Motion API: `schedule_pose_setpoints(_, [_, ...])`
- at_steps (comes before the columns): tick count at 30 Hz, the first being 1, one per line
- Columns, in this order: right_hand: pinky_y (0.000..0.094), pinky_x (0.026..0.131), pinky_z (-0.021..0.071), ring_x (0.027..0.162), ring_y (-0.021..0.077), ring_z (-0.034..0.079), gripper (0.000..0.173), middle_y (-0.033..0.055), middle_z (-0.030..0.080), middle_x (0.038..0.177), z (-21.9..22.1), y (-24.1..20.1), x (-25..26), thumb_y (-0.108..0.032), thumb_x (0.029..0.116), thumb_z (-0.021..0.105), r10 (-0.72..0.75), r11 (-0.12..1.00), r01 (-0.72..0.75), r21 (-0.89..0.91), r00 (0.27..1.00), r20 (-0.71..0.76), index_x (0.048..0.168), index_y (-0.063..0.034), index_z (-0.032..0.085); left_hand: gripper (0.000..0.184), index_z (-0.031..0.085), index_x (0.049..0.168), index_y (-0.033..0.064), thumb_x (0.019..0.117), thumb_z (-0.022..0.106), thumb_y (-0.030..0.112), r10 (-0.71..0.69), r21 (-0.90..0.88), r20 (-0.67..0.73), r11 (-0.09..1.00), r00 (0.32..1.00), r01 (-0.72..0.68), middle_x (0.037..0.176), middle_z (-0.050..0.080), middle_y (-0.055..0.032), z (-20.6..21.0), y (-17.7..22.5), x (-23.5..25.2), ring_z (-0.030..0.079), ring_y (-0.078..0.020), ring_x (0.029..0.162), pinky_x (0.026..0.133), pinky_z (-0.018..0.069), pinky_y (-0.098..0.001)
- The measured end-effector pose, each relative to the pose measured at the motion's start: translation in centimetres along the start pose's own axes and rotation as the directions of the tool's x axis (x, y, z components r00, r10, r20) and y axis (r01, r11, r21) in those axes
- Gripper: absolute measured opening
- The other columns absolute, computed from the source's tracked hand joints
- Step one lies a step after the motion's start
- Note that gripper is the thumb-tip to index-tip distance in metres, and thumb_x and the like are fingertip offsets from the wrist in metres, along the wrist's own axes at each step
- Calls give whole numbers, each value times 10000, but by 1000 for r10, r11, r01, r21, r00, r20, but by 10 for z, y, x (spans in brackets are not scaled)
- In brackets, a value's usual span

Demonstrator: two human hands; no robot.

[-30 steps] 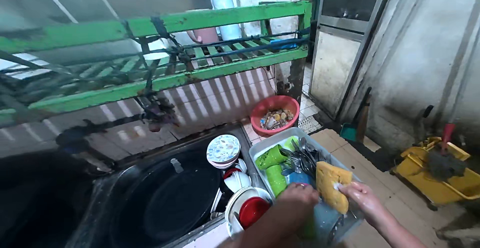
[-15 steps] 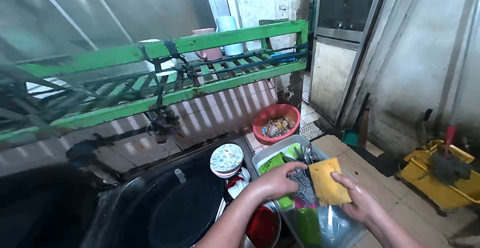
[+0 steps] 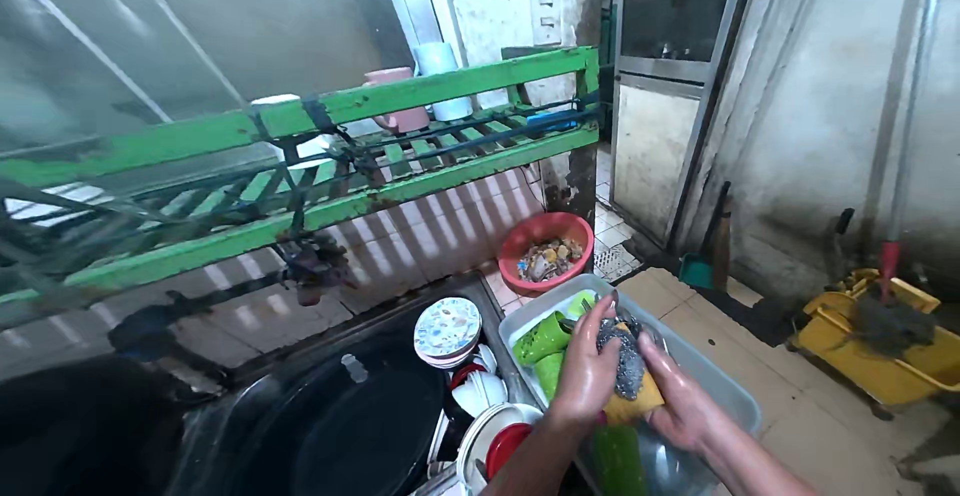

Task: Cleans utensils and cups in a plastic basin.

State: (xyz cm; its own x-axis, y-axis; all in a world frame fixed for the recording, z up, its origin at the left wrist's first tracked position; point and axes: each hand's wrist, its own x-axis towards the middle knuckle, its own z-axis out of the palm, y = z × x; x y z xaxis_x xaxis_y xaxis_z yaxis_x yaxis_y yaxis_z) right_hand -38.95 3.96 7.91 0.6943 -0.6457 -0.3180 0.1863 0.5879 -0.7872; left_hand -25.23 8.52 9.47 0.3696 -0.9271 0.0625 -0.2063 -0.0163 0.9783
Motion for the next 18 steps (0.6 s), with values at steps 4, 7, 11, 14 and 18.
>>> schedule_pose_setpoints(4, [399,846,614,1016,231,699,716,153,662,1183,1,-3,1,-80,867,674,20,978,-30,-208,999,-48,1507,-75,356,576,472,1505,157,974,609,-17,-139,-294,-90,950,986,107,1320,616,-94,4,-2,3,656,-206,1030,840,570,-390])
schedule_pose_setpoints(7, [387,850,602,1009,220,695,554,153,675,1171,-1,-10,6,-12,876,647,-1,942,-33,-334,995,-102,1407,-40,491,546,543,1440,139,940,612,-72,-178,-353,-158,929,971,113,1303,626,-82,-6,2,8,639,-199,984,799,545,-385])
schedule_pose_setpoints(11, [394,832,603,974,226,697,475,155,680,1127,1,-18,2,27,905,620,35,934,-79,-347,991,-131,1367,-31,524,537,551,1418,157,944,586,-91,-183,-363,-162,925,970,114,1349,591,-60,-10,3,13,618,-179,886,732,529,-359])
schedule_pose_setpoints(14, [385,819,610,952,223,707,440,155,691,1107,-3,-19,1,17,923,611,-1,948,-41,-315,991,-133,1354,-17,525,515,492,1479,134,989,647,99,-168,-181,-77,972,983,152,1366,587,-97,-10,0,10,635,-189,944,801,542,-377])
schedule_pose_setpoints(18, [381,847,616,961,216,717,473,148,703,1104,-15,-18,1,-31,909,656,-90,939,64,-337,994,-61,1359,-1,513,363,714,1180,51,953,716,334,-189,18,20,982,982,188,1517,496,-130,-8,-8,4,471,-269,1392,1131,421,-472])
